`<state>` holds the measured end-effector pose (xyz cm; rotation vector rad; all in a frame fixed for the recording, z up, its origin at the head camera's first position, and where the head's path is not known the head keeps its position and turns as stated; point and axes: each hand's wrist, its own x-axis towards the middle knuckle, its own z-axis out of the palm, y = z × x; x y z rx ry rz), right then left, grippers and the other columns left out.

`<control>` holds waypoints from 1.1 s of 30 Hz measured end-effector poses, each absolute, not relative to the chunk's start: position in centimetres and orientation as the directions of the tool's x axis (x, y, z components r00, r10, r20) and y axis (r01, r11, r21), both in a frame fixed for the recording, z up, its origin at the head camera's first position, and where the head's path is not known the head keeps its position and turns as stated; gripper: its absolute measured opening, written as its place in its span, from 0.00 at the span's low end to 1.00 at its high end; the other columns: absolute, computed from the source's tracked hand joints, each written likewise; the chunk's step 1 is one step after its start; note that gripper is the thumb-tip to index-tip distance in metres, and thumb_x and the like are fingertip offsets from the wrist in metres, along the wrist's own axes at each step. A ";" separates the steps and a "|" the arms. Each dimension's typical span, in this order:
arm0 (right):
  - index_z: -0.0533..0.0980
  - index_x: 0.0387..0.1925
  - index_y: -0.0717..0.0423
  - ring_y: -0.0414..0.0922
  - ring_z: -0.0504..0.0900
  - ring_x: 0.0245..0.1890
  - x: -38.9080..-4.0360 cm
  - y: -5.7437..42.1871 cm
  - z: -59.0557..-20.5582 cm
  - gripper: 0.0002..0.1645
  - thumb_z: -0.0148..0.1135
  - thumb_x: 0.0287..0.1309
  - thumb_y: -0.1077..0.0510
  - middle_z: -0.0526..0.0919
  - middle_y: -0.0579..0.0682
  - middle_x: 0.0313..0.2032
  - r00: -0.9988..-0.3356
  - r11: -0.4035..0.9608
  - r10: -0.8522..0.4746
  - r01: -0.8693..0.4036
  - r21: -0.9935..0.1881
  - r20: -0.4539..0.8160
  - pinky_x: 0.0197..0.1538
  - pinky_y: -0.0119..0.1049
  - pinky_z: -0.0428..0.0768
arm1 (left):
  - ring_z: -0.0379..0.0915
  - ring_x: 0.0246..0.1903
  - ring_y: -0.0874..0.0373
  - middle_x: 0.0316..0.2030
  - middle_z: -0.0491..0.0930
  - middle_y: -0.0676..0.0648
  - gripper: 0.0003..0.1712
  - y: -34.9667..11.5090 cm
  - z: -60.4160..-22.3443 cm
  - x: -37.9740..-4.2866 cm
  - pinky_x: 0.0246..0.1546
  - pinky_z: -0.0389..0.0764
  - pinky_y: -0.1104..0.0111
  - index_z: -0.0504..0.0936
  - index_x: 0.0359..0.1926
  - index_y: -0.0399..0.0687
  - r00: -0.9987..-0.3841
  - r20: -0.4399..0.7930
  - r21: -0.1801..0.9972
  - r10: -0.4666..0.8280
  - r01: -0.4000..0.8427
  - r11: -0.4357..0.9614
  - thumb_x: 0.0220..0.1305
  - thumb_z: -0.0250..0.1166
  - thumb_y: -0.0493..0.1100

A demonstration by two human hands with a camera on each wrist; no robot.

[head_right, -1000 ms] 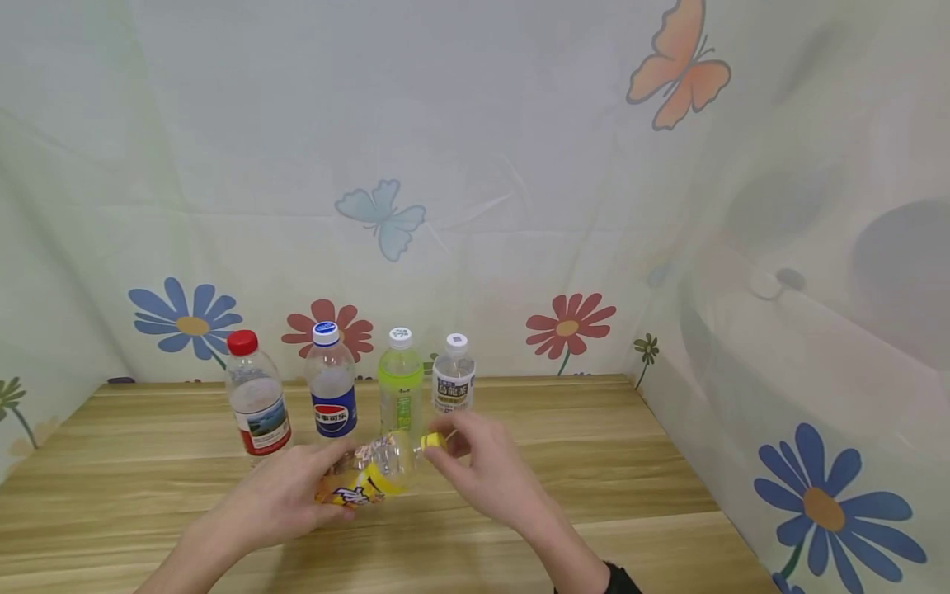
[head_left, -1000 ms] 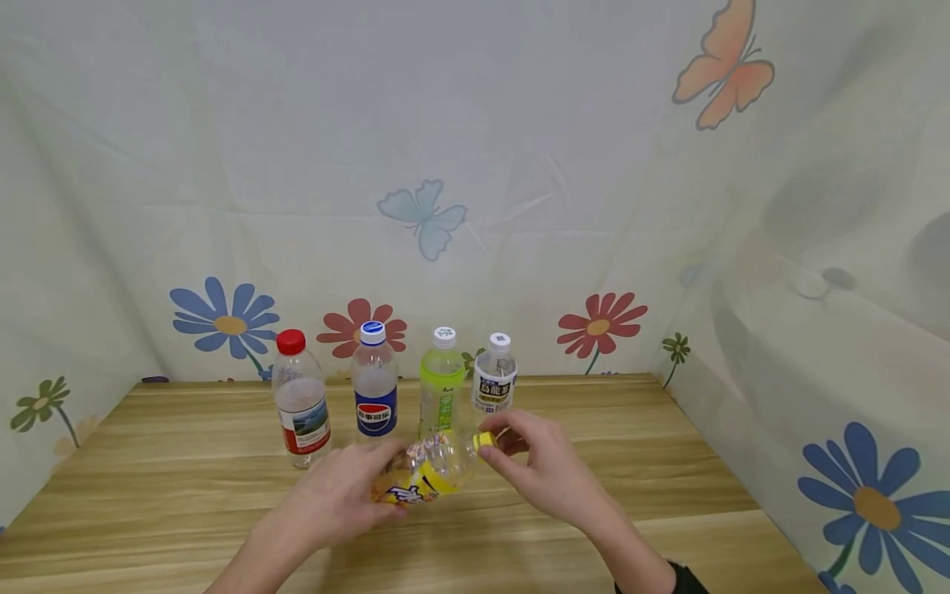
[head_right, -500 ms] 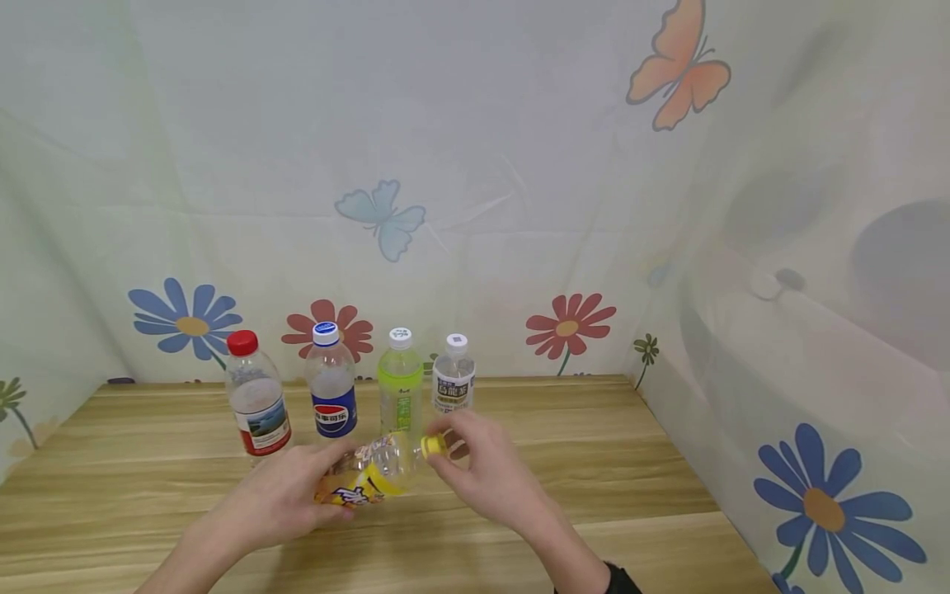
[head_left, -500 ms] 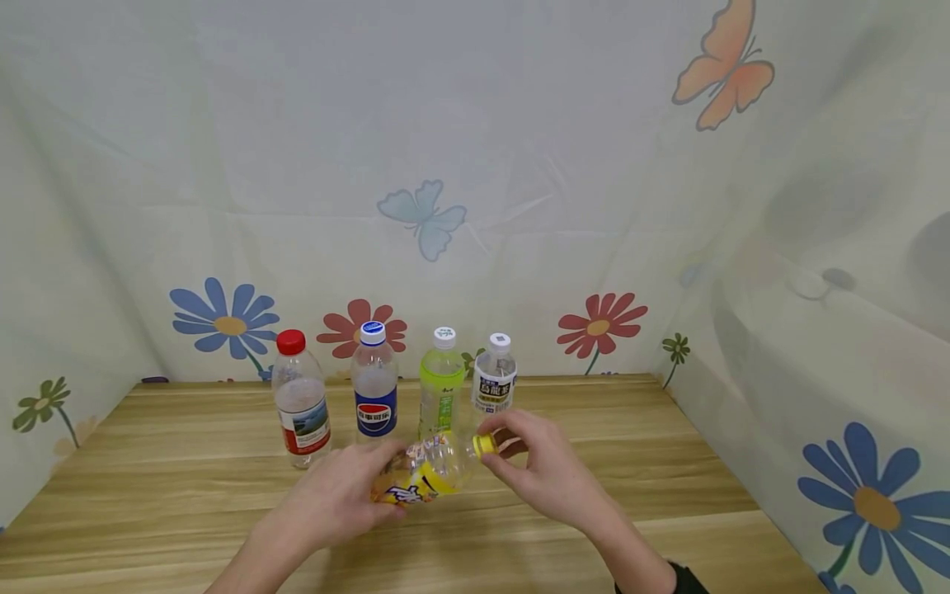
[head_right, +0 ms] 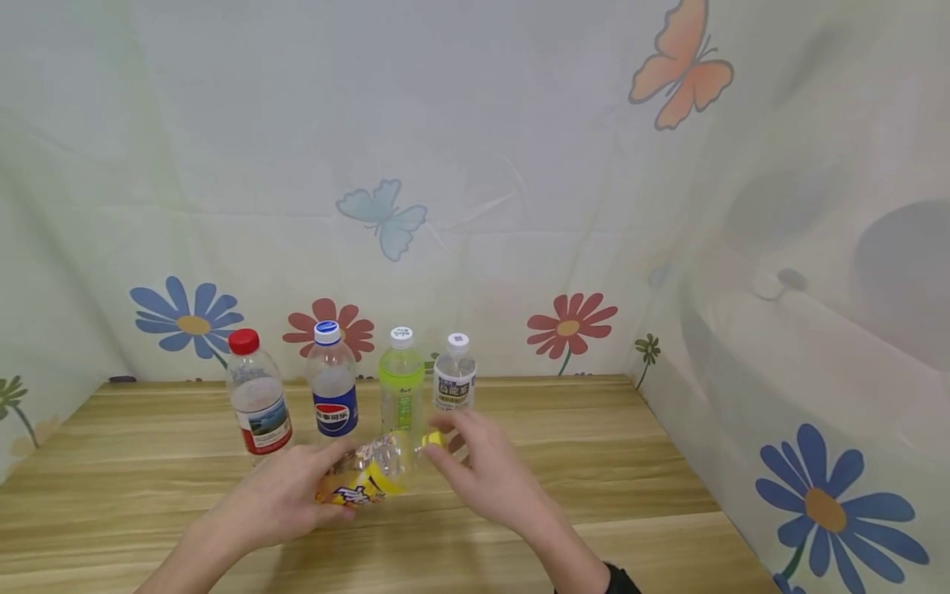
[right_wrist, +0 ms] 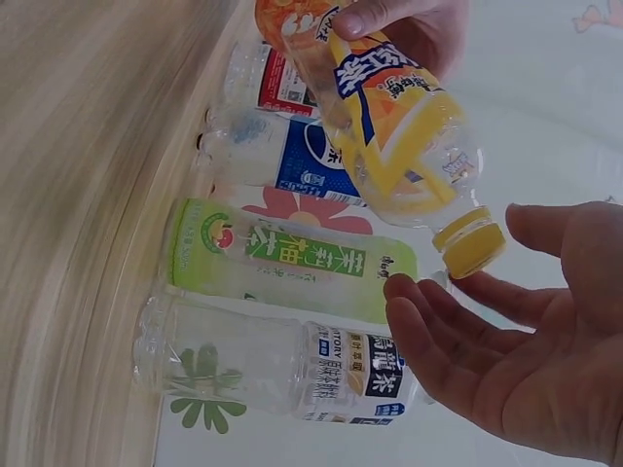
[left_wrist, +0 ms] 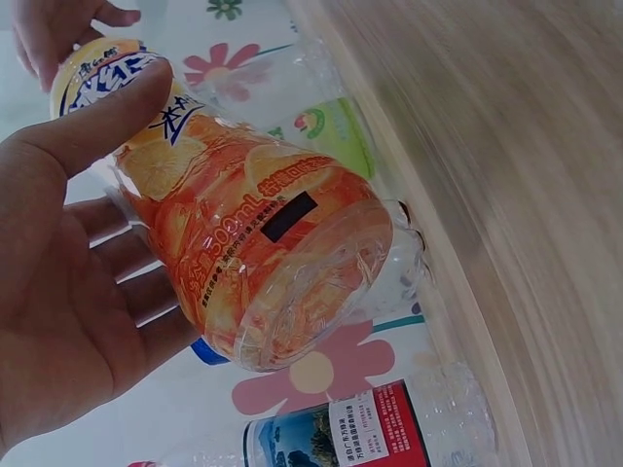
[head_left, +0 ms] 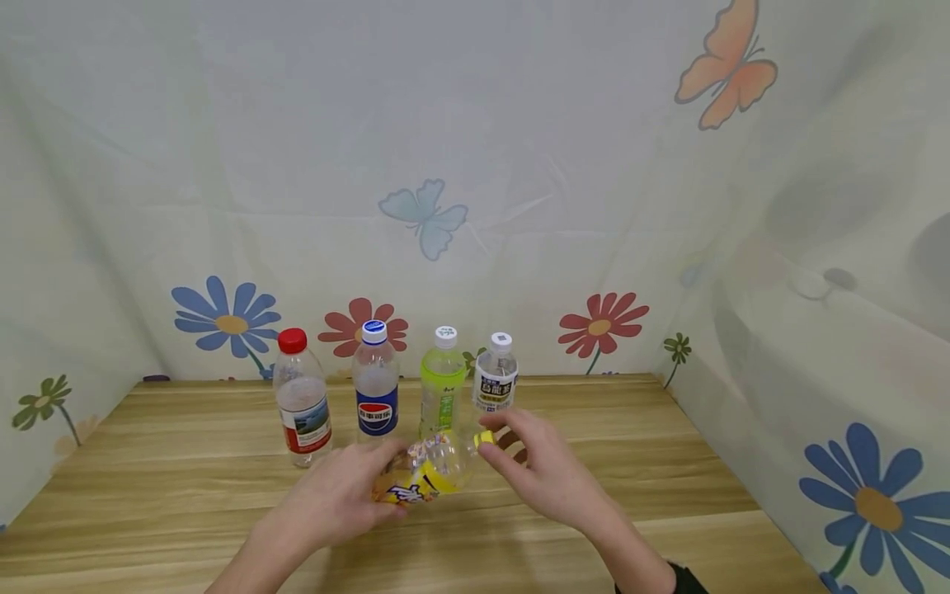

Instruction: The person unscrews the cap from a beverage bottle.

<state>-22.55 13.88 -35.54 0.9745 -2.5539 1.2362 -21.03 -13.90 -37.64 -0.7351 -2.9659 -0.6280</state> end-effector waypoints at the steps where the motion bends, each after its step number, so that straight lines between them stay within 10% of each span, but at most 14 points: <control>1: 0.75 0.54 0.49 0.43 0.81 0.42 -22.6 13.9 -35.6 0.15 0.60 0.69 0.51 0.78 0.40 0.47 -0.785 0.452 -0.492 -0.600 -0.660 0.376 0.38 0.31 0.80 | 0.78 0.41 0.63 0.47 0.79 0.61 0.38 -13.9 -37.6 -21.0 0.43 0.79 0.63 0.74 0.60 0.58 -0.888 0.117 0.376 0.445 0.455 0.807 0.48 0.77 0.59; 33: 0.76 0.50 0.56 0.43 0.81 0.43 -22.5 13.9 -35.5 0.16 0.66 0.60 0.67 0.79 0.40 0.45 -0.768 0.405 -0.501 -0.615 -0.677 0.399 0.40 0.32 0.81 | 0.78 0.42 0.61 0.47 0.79 0.58 0.39 -13.9 -37.7 -21.2 0.45 0.79 0.61 0.74 0.60 0.56 -0.896 0.087 0.407 0.435 0.430 0.806 0.48 0.78 0.57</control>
